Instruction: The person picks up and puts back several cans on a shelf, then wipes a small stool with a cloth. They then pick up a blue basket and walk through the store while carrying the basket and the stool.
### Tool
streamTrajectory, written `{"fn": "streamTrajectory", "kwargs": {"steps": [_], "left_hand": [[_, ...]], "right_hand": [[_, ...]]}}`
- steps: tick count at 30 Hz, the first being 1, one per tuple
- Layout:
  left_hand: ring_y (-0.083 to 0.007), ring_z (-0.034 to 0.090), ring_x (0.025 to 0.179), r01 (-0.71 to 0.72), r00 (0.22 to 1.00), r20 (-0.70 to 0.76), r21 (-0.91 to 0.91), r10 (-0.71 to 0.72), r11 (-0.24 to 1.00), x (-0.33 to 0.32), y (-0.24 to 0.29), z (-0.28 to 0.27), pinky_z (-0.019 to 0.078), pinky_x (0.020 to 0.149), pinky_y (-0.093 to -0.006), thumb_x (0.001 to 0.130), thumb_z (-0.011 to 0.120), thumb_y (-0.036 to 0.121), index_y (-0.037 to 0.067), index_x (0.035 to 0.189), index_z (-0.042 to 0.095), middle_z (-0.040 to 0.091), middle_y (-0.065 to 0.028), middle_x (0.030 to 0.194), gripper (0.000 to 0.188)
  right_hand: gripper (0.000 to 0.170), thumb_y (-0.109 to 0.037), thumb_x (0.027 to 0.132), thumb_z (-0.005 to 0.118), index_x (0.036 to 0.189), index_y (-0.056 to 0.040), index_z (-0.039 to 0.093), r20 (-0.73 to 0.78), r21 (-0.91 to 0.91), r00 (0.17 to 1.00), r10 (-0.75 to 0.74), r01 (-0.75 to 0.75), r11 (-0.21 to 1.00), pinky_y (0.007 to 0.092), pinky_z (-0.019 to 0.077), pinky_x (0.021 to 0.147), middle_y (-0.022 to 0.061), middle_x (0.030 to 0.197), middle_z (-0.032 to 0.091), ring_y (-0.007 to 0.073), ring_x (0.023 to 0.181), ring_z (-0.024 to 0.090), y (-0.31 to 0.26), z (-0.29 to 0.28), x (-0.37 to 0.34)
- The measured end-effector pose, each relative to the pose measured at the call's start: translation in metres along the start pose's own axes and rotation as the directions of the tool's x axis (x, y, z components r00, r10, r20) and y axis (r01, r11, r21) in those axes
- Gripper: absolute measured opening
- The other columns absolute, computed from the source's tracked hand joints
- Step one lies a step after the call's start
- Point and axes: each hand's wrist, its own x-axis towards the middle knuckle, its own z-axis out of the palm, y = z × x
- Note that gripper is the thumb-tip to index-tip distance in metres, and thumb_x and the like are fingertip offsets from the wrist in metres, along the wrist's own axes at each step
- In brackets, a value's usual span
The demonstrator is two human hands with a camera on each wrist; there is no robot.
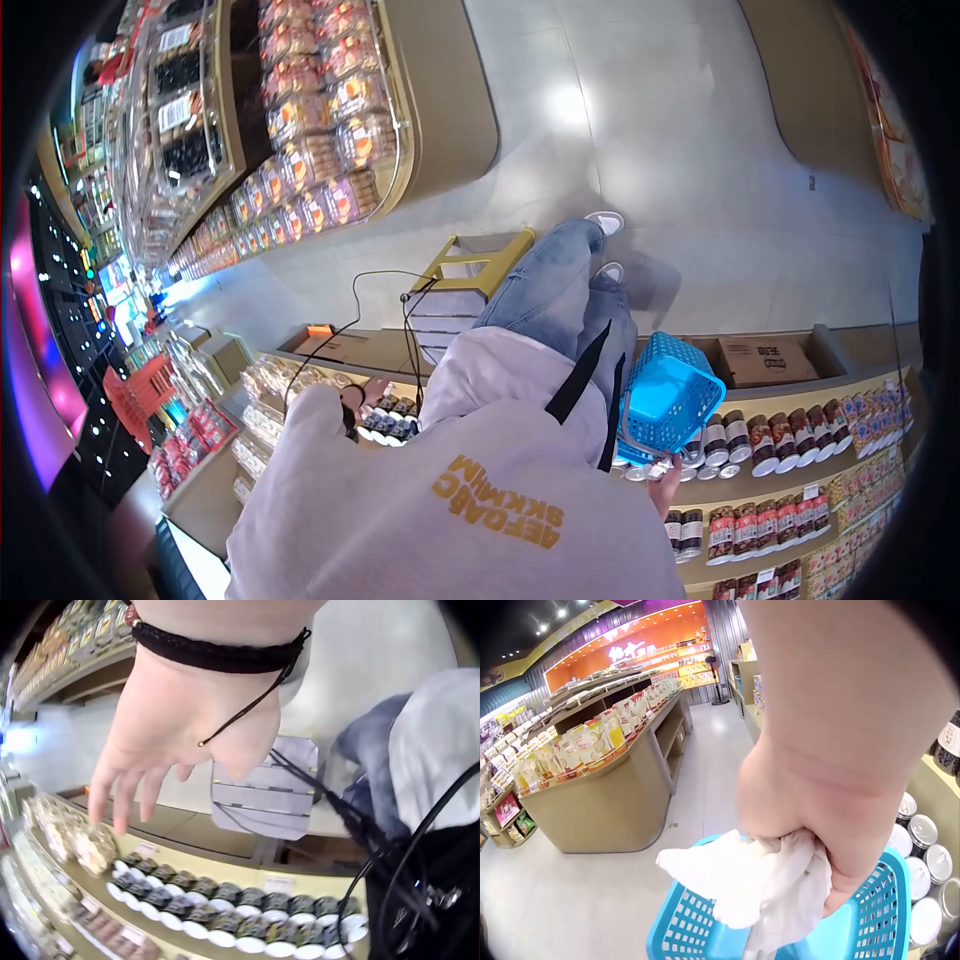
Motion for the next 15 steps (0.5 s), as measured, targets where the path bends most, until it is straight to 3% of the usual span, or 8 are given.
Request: {"fn": "streamTrajectory", "kwargs": {"steps": [2, 3, 5, 6, 8, 9, 12, 15], "left_hand": [[-0.0336, 0.042, 0.121, 0.006, 0.998, 0.066, -0.148, 0.004, 0.989, 0.008, -0.011, 0.018, 0.0325, 0.099, -0.0471, 0.076, 0.032, 0.076, 0.014, 0.141, 0.022, 0.038, -0.0199, 0.136, 0.090], [-0.0325, 0.043, 0.120, -0.066, 0.984, 0.141, -0.277, 0.108, 0.959, 0.016, -0.008, 0.035, 0.0343, 0.096, -0.0483, 0.073, 0.021, 0.082, 0.012, 0.142, 0.018, 0.036, -0.0190, 0.137, 0.098], [-0.0284, 0.052, 0.109, -0.280, 0.818, 0.321, -0.504, 0.478, 0.817, 0.011, 0.007, 0.064, 0.0455, 0.082, -0.0439, 0.081, 0.036, 0.070, 0.008, 0.141, 0.016, 0.043, -0.0171, 0.131, 0.089], [-0.0284, 0.052, 0.109, -0.294, 0.806, 0.317, -0.518, 0.499, 0.803, 0.021, 0.012, 0.078, 0.0455, 0.082, -0.0439, 0.081, 0.036, 0.070, 0.008, 0.141, 0.016, 0.043, -0.0171, 0.131, 0.089], [-0.0190, 0.059, 0.071, -0.661, 0.736, -0.303, -0.515, 0.606, 0.546, 0.050, 0.018, 0.096, 0.0502, 0.063, -0.0310, 0.084, 0.056, 0.046, 0.000, 0.123, 0.043, 0.060, -0.0110, 0.086, 0.061], [-0.0190, 0.059, 0.071, -0.668, 0.728, -0.310, -0.524, 0.612, 0.528, 0.056, 0.014, 0.094, 0.0502, 0.063, -0.0310, 0.084, 0.056, 0.046, 0.000, 0.123, 0.043, 0.060, -0.0110, 0.086, 0.061], [-0.0146, 0.042, 0.038, -0.563, 0.771, -0.365, -0.774, 0.522, 0.290, 0.044, 0.002, 0.069, 0.0422, 0.042, -0.0295, 0.078, 0.066, 0.021, 0.004, 0.070, 0.054, 0.043, -0.0027, 0.048, 0.022], [-0.0174, 0.045, 0.036, -0.606, 0.776, -0.578, -0.794, 0.252, 0.044, 0.048, -0.037, 0.018, 0.0419, 0.035, -0.0332, 0.077, 0.065, 0.014, 0.004, 0.066, 0.049, 0.044, -0.0049, 0.049, 0.022]], "right_hand": [[0.020, -0.022, 0.094, 0.038, 0.100, -0.0070, 0.050, -0.001, -0.083, 1.000, -0.029, 0.029, 0.996, 0.0282, 0.0434, 0.057, 0.0023, 0.081, 0.054, 0.0140, 0.066, 0.050, -0.004, 0.002, -0.001], [0.019, -0.021, 0.094, 0.038, 0.098, -0.0098, 0.052, 0.138, -0.201, 0.990, 0.002, 0.026, 0.979, 0.0321, 0.0470, 0.066, 0.0034, 0.085, 0.057, 0.0164, 0.074, 0.056, -0.006, -0.016, 0.007], [0.018, -0.022, 0.094, 0.039, 0.096, -0.0099, 0.052, 0.151, -0.150, 0.988, 0.018, 0.005, 0.989, 0.0321, 0.0466, 0.065, 0.0032, 0.083, 0.056, 0.0160, 0.073, 0.055, -0.005, -0.021, 0.012], [0.017, -0.022, 0.094, 0.040, 0.093, -0.0101, 0.052, 0.151, -0.094, 0.987, 0.048, -0.034, 0.995, 0.0321, 0.0462, 0.065, 0.0030, 0.082, 0.056, 0.0156, 0.071, 0.055, -0.007, -0.022, 0.016], [0.017, -0.024, 0.093, 0.043, 0.093, -0.0092, 0.051, 0.096, -0.125, 0.995, -0.004, 0.016, 0.992, 0.0315, 0.0449, 0.064, 0.0023, 0.079, 0.055, 0.0151, 0.069, 0.053, -0.011, -0.021, 0.022], [0.018, -0.025, 0.093, 0.043, 0.091, -0.0089, 0.051, 0.125, -0.166, 0.991, -0.044, 0.064, 0.984, 0.0314, 0.0441, 0.063, 0.0018, 0.078, 0.054, 0.0147, 0.068, 0.052, -0.017, -0.014, 0.018], [0.021, -0.026, 0.093, 0.045, 0.089, -0.0076, 0.053, 0.224, -0.224, 0.966, -0.127, 0.178, 0.958, 0.0308, 0.0431, 0.065, 0.0023, 0.079, 0.054, 0.0147, 0.070, 0.052, -0.029, -0.010, 0.026], [0.020, -0.025, 0.093, 0.046, 0.101, -0.0067, 0.050, 0.194, -0.322, 0.970, -0.144, 0.202, 0.925, 0.0330, 0.0466, 0.067, 0.0063, 0.088, 0.055, 0.0178, 0.079, 0.055, -0.044, 0.001, 0.032]]}}
